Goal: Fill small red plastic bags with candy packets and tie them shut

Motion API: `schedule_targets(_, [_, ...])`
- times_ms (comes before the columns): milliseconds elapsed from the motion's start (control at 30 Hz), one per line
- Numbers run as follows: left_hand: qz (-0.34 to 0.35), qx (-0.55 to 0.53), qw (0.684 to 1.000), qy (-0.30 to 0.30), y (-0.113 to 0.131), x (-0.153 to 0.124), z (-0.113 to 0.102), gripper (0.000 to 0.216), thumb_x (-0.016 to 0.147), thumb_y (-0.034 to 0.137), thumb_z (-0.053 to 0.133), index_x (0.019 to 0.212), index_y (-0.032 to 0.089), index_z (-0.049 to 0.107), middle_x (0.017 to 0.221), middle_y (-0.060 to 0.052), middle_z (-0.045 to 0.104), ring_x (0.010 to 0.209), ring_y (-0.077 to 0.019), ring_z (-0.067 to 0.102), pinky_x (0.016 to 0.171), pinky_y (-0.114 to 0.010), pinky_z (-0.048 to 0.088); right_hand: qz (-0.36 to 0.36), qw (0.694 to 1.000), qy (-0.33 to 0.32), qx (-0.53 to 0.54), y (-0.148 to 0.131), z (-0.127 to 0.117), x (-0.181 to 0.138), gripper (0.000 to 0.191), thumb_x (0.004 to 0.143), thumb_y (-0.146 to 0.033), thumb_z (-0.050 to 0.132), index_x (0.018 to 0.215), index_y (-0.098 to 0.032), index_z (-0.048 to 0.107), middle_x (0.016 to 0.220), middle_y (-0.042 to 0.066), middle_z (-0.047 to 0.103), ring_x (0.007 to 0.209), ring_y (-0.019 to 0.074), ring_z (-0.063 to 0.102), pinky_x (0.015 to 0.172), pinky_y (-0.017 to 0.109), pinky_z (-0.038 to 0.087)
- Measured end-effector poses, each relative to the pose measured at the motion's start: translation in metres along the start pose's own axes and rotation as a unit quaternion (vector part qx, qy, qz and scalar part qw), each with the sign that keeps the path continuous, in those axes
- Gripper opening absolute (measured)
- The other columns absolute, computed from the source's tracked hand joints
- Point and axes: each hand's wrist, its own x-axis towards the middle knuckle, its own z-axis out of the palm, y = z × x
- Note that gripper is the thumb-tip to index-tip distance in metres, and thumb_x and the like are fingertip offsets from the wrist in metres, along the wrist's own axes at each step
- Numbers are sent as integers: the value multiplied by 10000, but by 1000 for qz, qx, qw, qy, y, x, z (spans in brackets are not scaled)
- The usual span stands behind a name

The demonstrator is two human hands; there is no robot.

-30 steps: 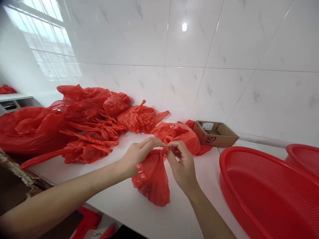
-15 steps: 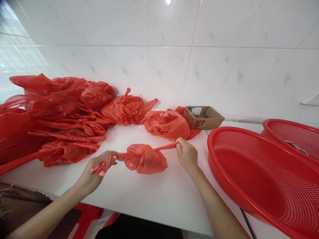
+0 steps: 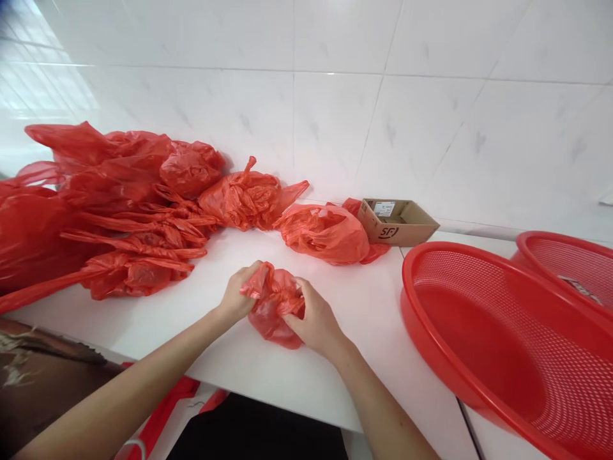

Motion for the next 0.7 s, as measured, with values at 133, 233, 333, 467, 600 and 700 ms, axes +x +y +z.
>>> schedule_targets(133, [-46, 49, 998, -22, -7, 4, -7, 127, 758, 170, 440, 820, 237, 529, 625, 29, 570, 565, -161, 525, 569, -256, 375, 4, 999, 34, 11, 9, -18, 9, 524, 730, -110, 490, 1233, -258, 472, 941, 19, 622, 827, 161, 603, 783, 304, 483])
schedule_targets(233, [-67, 37, 995, -60, -11, 11, -9, 251, 792, 151, 375, 877, 251, 589, 778, 14, 674, 692, -173, 610, 626, -255, 421, 14, 999, 46, 3, 15, -33, 24, 458, 725, -107, 470, 1158, -254, 496, 919, 7, 632, 775, 157, 594, 752, 299, 473])
schedule_targets(333, [-94, 108, 983, -114, -14, 24, -3, 346, 839, 178, 353, 982, 286, 650, 962, -5, 721, 837, -205, 655, 694, -280, 456, 40, 997, 27, -67, 23, -35, 40, 384, 734, -96, 431, 1061, -261, 543, 997, 8, 653, 823, 175, 602, 749, 311, 456])
schedule_targets(467, [-131, 249, 952, -123, -17, 46, 12, 351, 872, 244, 378, 1065, 228, 670, 934, -106, 725, 835, -265, 673, 686, -319, 468, 67, 979, 27, -192, 38, -26, 54, 368, 774, -107, 410, 1089, -225, 560, 1125, 59, 650, 977, 242, 597, 808, 356, 430])
schedule_targets(600, [-116, 281, 945, -119, -21, 54, 23, 359, 887, 236, 366, 1094, 207, 658, 887, -124, 723, 829, -269, 682, 705, -323, 467, 54, 972, 44, -226, 48, -21, 56, 382, 793, -121, 412, 1142, -215, 536, 1146, 71, 639, 979, 238, 599, 806, 344, 429])
schedule_targets(700, [-101, 303, 940, -120, -24, 52, 26, 409, 898, 211, 316, 1156, 245, 632, 882, -114, 729, 814, -283, 688, 694, -345, 463, 66, 974, 43, -212, 51, -20, 57, 371, 782, -120, 431, 1116, -241, 537, 1099, 40, 651, 938, 216, 605, 791, 325, 436])
